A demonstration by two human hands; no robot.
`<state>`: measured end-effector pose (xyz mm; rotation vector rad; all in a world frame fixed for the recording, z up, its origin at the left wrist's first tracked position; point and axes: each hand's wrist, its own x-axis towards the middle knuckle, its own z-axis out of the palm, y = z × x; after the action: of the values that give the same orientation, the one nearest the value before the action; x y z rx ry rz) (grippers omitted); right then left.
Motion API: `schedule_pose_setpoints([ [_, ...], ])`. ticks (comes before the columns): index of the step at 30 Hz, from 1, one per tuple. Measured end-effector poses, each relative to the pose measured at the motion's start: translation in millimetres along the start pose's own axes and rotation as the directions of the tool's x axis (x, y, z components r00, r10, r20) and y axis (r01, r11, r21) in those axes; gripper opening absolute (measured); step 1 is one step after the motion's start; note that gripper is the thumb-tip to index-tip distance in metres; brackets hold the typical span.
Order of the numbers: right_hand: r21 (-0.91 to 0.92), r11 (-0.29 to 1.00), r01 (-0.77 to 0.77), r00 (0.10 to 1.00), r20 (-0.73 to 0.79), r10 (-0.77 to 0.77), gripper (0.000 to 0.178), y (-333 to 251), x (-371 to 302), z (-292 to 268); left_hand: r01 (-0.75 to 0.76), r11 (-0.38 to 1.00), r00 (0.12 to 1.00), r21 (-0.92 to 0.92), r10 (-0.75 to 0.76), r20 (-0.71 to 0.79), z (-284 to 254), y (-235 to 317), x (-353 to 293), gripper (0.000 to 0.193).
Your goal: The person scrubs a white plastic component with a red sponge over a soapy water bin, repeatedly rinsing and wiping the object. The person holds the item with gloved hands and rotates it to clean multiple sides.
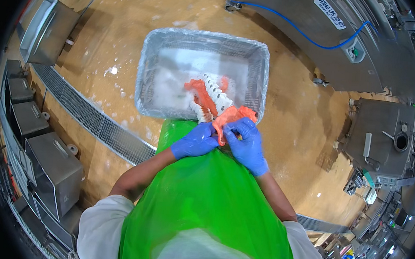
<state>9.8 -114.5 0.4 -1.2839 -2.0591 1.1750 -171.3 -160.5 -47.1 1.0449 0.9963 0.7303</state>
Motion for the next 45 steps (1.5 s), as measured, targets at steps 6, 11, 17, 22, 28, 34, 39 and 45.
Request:
schedule_pose_setpoints([
  [6,0.053,0.999,0.001,0.993,-0.118,0.005,0.066,37,14,26,-0.028,0.995,0.986,-0.096,0.012,-0.166,9,24,0,0.029],
  [11,-0.144,0.981,0.127,0.983,0.148,-0.106,0.076,41,26,11,0.036,0.992,0.982,-0.123,-0.058,-0.18,-5,27,8,0.025],
  [17,0.132,0.956,-0.262,0.867,0.468,0.173,0.072,42,34,-41,-0.017,0.991,0.985,-0.136,-0.006,-0.17,-41,29,7,0.03],
  [22,0.297,0.9,-0.319,0.743,0.667,0.043,0.053,73,34,-30,-0.062,0.977,0.959,-0.203,0.002,-0.284,-66,37,11,0.028],
  [28,-0.288,0.956,-0.058,0.671,0.698,0.251,0.062,-21,53,-30,-0.043,0.983,0.952,-0.177,-0.013,-0.305,-66,27,23,0.028],
  [34,0.377,0.926,0.005,0.936,0.325,-0.137,0.056,9,52,-23,-0.105,0.99,0.928,-0.099,0.062,-0.366,-73,45,29,0.029],
  [39,0.655,0.74,-0.156,0.972,-0.033,0.234,0.053,7,58,-38,-0.026,0.995,0.934,-0.092,-0.008,-0.356,-59,54,29,0.021],
  [45,0.587,0.807,-0.066,0.869,-0.363,0.335,0.028,42,56,-25,-0.012,0.996,0.984,-0.093,-0.004,-0.176,-23,32,14,0.028],
])
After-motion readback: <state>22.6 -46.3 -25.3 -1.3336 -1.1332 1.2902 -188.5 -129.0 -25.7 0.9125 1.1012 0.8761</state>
